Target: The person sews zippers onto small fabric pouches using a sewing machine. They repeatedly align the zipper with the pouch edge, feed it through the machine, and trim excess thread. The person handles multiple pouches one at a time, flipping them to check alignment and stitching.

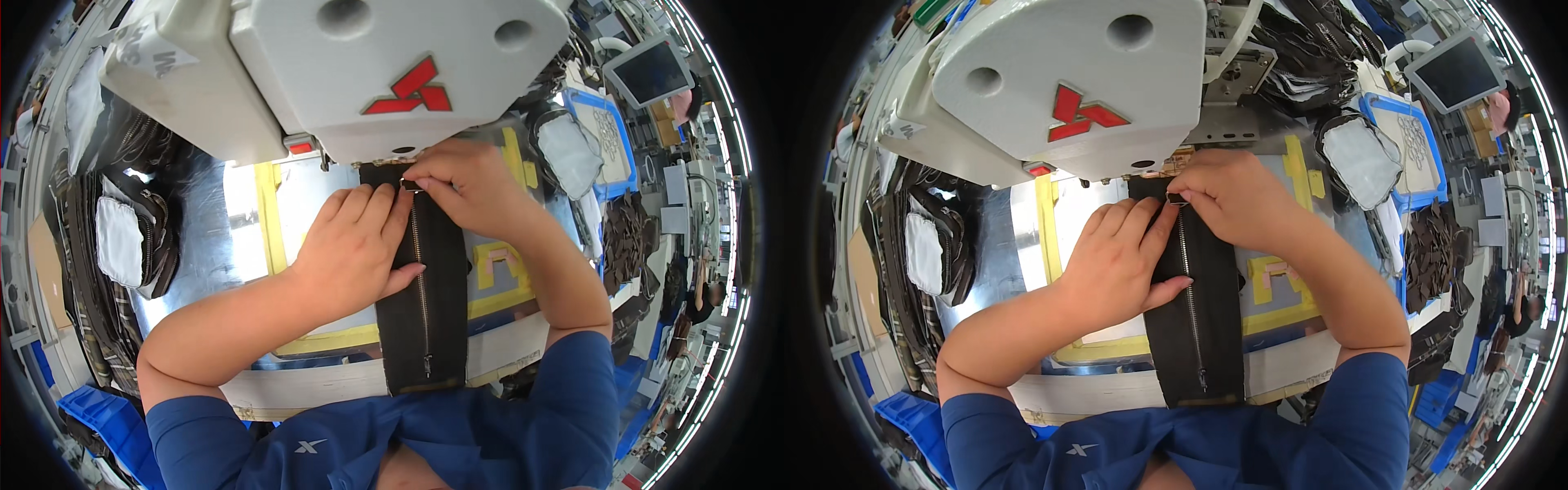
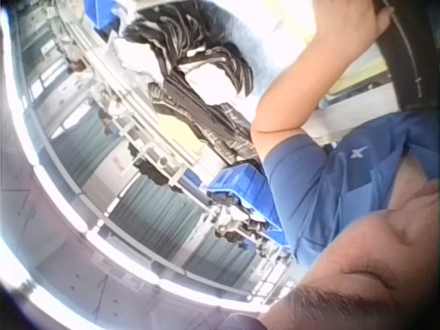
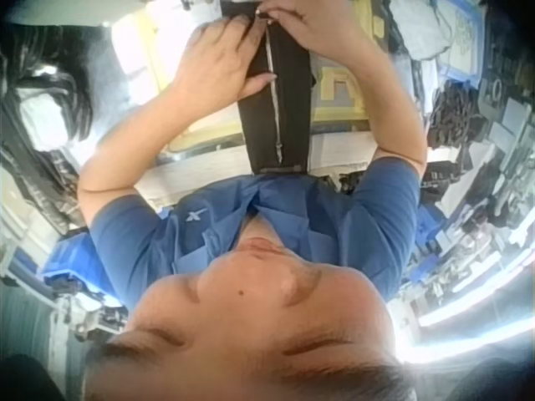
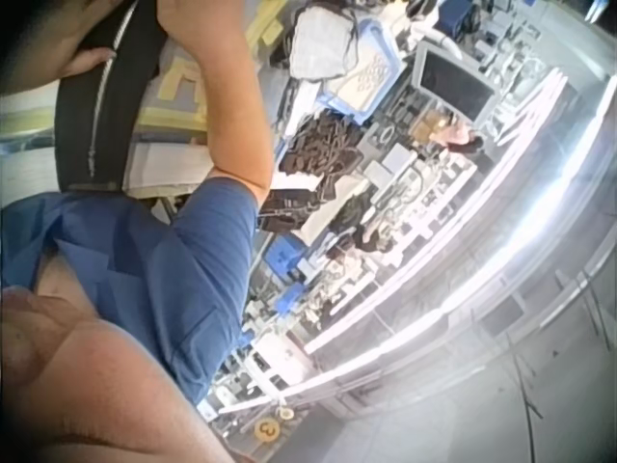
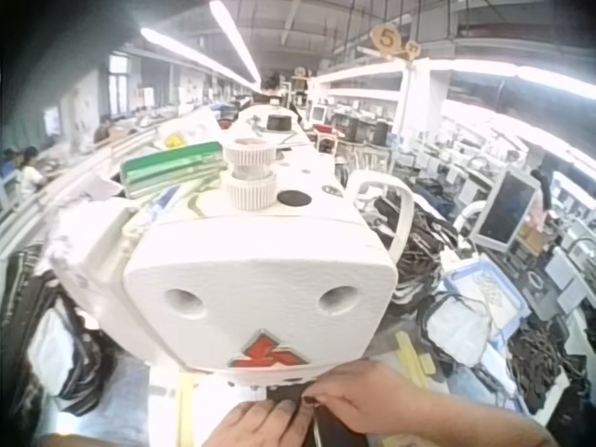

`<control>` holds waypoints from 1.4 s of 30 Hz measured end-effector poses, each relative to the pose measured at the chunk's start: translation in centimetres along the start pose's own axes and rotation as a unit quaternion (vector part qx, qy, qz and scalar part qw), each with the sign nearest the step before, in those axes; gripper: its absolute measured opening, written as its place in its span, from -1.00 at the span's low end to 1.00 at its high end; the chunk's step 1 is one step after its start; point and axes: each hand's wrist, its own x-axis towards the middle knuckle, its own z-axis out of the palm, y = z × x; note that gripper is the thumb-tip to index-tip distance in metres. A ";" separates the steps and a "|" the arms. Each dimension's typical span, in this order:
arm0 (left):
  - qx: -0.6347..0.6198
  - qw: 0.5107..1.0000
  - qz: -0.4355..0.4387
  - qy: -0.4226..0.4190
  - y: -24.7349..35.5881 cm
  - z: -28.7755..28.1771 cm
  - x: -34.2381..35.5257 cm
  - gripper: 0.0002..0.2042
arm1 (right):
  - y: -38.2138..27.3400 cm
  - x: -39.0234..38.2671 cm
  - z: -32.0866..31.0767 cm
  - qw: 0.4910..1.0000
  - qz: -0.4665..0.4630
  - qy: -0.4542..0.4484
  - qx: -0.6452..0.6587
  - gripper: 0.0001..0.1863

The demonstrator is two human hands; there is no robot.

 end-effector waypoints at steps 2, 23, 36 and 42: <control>-0.007 1.000 0.002 -0.010 -0.1 0.0 0.0 -0.16 | 0.0 -0.2 0.1 1.000 -0.012 0.001 -0.023 -0.89; 0.005 1.000 0.000 -0.028 -0.8 -0.6 1.2 -0.14 | 0.1 2.4 -0.1 0.981 0.035 -0.075 -0.175 -0.88; -0.095 0.994 -0.029 -0.042 -1.3 -0.7 1.5 -0.12 | -0.6 -1.9 0.9 0.982 -0.036 0.021 -0.185 -0.67; -0.123 0.991 -0.030 -0.040 -1.7 -0.5 1.3 -0.11 | -0.8 -1.2 0.7 0.986 -0.024 0.016 -0.167 -0.72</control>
